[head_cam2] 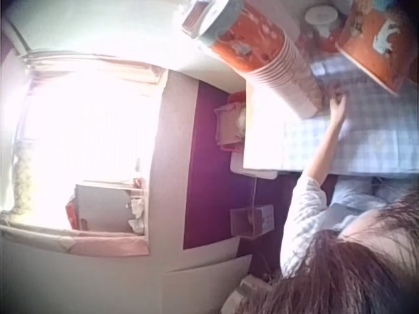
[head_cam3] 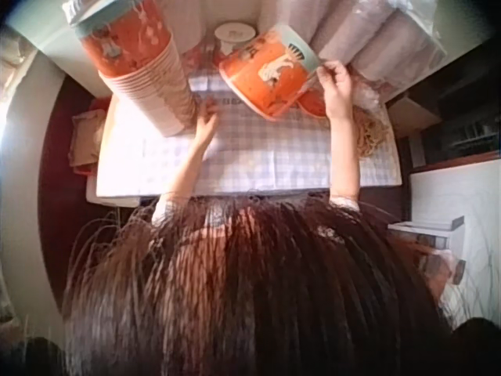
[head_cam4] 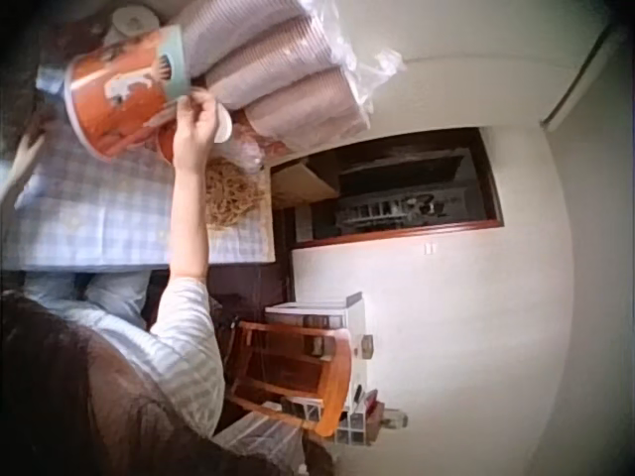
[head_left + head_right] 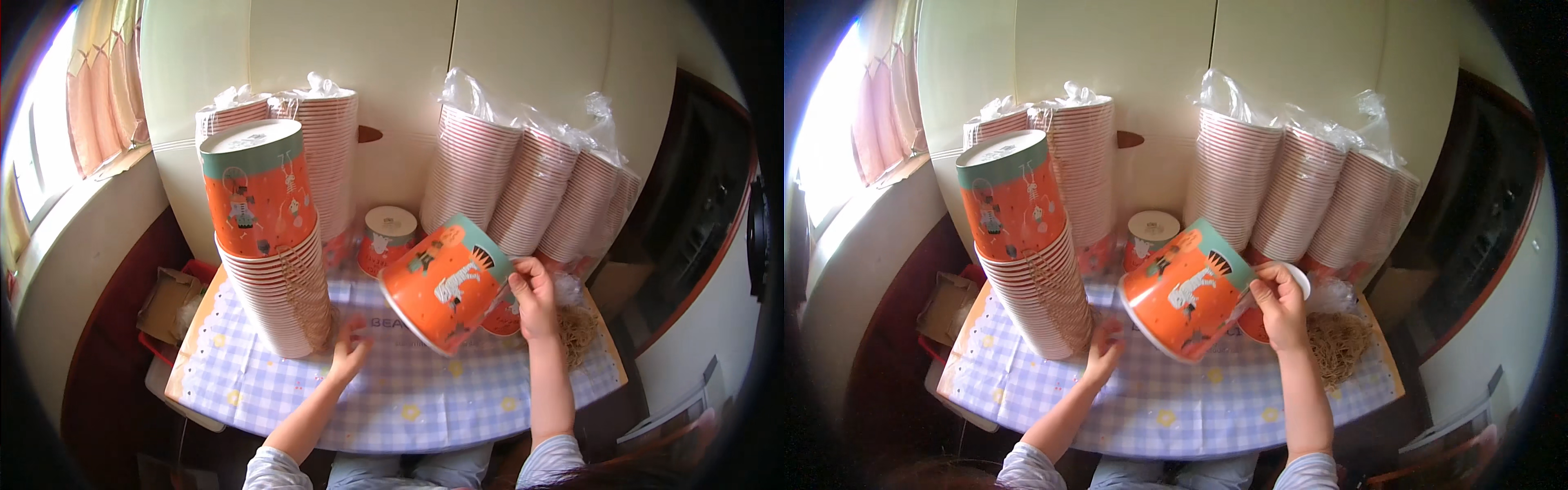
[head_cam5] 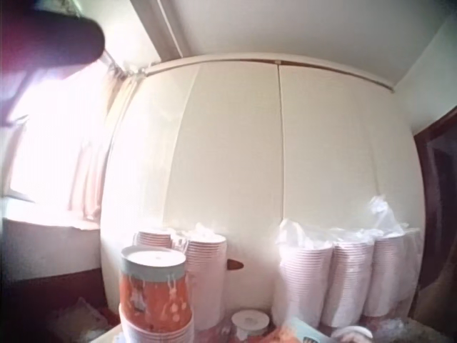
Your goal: Attaching strings to paper buckets and stacking them on a table.
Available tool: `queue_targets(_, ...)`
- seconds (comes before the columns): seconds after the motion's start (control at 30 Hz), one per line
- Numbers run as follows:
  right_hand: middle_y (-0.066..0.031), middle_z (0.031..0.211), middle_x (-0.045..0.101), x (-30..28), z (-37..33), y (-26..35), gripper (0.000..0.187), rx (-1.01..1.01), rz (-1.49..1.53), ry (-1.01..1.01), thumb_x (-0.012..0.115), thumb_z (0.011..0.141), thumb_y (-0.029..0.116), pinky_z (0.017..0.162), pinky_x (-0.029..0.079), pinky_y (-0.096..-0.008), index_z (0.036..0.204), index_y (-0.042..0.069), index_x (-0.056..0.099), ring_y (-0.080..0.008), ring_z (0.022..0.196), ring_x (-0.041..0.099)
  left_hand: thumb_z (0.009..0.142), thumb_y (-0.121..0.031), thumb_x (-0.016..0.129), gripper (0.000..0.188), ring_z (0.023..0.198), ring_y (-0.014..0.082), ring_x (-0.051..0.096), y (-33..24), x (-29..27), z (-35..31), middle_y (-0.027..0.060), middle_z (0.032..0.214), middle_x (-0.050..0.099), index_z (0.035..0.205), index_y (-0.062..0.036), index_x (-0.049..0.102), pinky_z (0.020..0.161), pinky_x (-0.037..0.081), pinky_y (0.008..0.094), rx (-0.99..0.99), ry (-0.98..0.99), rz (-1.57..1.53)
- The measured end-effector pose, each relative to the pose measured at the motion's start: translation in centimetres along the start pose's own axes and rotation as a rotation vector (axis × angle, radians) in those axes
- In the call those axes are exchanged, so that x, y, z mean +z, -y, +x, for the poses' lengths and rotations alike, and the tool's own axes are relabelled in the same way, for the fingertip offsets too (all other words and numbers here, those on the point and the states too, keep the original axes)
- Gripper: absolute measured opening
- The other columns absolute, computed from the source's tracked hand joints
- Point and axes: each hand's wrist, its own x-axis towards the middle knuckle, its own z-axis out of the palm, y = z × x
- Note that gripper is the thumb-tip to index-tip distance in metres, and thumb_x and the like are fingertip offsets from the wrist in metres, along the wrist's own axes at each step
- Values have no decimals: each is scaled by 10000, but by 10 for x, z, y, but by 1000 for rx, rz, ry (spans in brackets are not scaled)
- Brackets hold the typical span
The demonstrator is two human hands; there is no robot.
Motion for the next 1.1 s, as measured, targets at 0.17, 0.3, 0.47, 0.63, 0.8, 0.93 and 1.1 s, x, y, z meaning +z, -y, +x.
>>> queue_targets(0.17, -17, 872, 590, 5, -29, -64, 150, 402, 311, 10, 541, 860, 138, 648, 453, -243, 986, 58, 519, -110, 738, 557, 810, -450, 530, 712, 1129, 183, 408, -12, 2, -1, 90, 1232, 430, 1307, -11, 273, 898, 347, 304, 58, 150, -567)
queue_targets(0.3, -3, 857, 579, 5, -52, -135, 151, 530, 585, -17, 507, 880, 170, 710, 445, -255, 989, 66, 511, -105, 777, 549, 869, -200, 494, 310, 874, 139, 531, -32, 7, -14, 66, 966, 585, 1064, 39, 528, 773, 420, 275, -230, 46, -196)
queue_targets(0.47, -38, 1015, 549, 15, -67, -160, 224, 570, 266, -106, 475, 898, 191, 810, 437, -271, 1069, 46, 468, -122, 916, 535, 827, -121, 466, 265, 864, 153, 533, -41, 8, -9, 69, 921, 591, 1013, 51, 547, 764, 412, 269, -459, -160, -146)
queue_targets(0.63, -122, 1384, 238, 29, -85, -166, 736, 366, 160, 36, 585, 817, 367, 1001, 282, -378, 1356, 74, 178, -217, 1263, 267, 739, -81, 441, 433, 995, 185, 475, -17, 1, -8, 92, 1051, 519, 1158, 30, 441, 873, 367, 311, -316, -109, -132)
queue_targets(0.8, -135, 1436, 49, 36, -91, -160, 1139, 44, -46, 171, 676, 615, 589, 1053, 140, -432, 1388, 72, 19, -262, 1324, 95, 751, -33, 450, 485, 1050, 186, 448, -5, 6, -11, 84, 1129, 482, 1226, 9, 363, 911, 344, 301, -341, -67, -184)
queue_targets(0.93, -182, 1429, 45, 18, -95, -170, 1145, -64, -596, 150, 619, 602, 677, 1055, 104, -457, 1383, 36, 78, -318, 1325, 78, 782, 10, 447, 468, 1073, 175, 437, 3, 4, -8, 78, 1135, 480, 1240, -10, 352, 918, 340, 295, -306, -11, -131)
queue_targets(1.1, -196, 1418, 102, 17, -96, -163, 1023, -32, -364, 166, 588, 651, 652, 1050, 114, -469, 1362, 27, 197, -346, 1313, 118, 808, -6, 436, 409, 1048, 175, 449, -1, 6, -6, 91, 1107, 487, 1209, 5, 358, 911, 345, 294, -199, -95, -3)
